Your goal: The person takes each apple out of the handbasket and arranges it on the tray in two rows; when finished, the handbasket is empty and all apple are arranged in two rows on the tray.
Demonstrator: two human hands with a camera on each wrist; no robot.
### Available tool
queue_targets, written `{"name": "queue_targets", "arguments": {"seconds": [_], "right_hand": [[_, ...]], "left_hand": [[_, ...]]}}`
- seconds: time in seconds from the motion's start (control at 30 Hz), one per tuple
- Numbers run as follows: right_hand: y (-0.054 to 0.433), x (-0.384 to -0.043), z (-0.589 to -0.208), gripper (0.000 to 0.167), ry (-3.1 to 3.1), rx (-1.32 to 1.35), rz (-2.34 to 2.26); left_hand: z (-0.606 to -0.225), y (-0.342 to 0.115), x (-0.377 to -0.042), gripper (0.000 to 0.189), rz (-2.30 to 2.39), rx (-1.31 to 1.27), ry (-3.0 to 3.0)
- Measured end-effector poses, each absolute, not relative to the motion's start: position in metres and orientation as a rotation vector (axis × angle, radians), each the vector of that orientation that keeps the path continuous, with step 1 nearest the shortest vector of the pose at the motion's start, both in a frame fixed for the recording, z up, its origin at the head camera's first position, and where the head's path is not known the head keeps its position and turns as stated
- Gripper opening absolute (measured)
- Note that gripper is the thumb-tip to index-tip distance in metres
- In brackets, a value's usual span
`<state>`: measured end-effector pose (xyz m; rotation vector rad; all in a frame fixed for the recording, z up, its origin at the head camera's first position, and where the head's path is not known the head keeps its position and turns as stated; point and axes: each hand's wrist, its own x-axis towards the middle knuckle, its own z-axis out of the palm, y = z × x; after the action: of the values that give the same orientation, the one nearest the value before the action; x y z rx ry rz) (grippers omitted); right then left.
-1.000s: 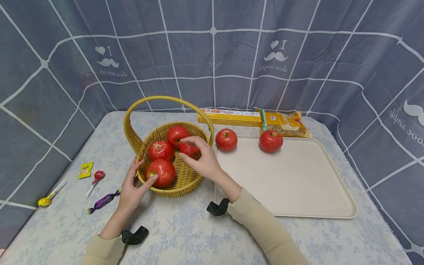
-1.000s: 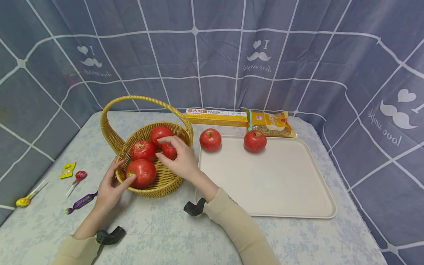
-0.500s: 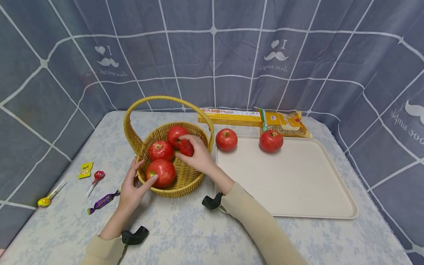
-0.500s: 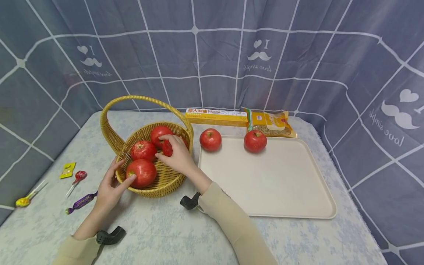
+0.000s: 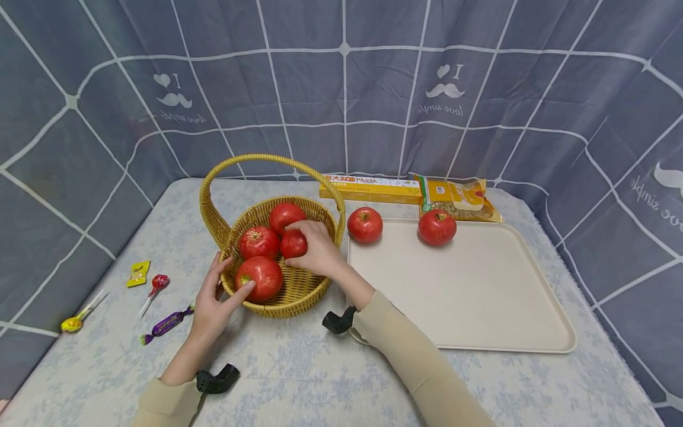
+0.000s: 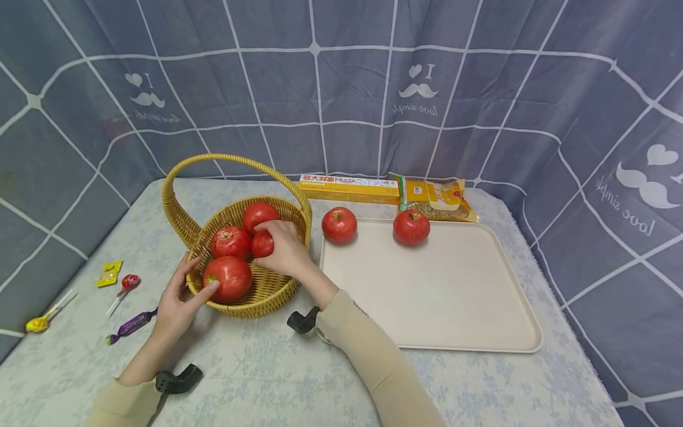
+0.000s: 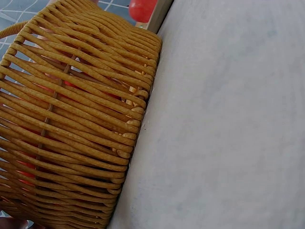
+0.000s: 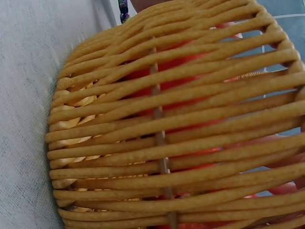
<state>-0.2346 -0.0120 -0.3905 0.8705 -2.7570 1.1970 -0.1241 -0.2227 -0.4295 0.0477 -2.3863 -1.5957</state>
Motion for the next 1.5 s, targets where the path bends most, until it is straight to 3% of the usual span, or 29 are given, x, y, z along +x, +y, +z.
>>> {"name": "queue_targets", "arguments": {"seconds": [0.23, 0.6, 0.8, 1.03, 1.27, 1.4, 1.5], "right_hand": [[-0.012, -0.232, -0.390, 0.054, -2.851, 0.932, 0.964], [-0.006, -0.224, -0.393, 0.048, -2.733, 0.918, 1.043], [0.006, -0.214, -0.389, 0.041, -2.404, 1.120, 1.247], [0.028, -0.197, -0.359, 0.042, -2.004, 1.304, 1.382], [0.073, -0.189, -0.332, 0.040, -1.942, 1.163, 1.369], [0.107, -0.193, -0.324, 0.047, -1.928, 0.981, 1.307], [0.134, -0.198, -0.317, 0.041, -1.895, 0.790, 1.357]], "left_hand": [[-0.430, -0.222, -0.125, 0.066, -1.594, 0.045, -2.395], [-0.430, -0.220, -0.123, 0.067, -1.585, 0.050, -2.403], [-0.430, -0.222, -0.122, 0.068, -1.569, 0.052, -2.414], [-0.429, -0.223, -0.123, 0.068, -1.569, 0.037, -2.409], [-0.431, -0.224, -0.125, 0.069, -1.593, 0.046, -2.405], [-0.431, -0.224, -0.125, 0.069, -1.590, 0.050, -2.414], [-0.431, -0.223, -0.125, 0.069, -1.590, 0.059, -2.415]]}}
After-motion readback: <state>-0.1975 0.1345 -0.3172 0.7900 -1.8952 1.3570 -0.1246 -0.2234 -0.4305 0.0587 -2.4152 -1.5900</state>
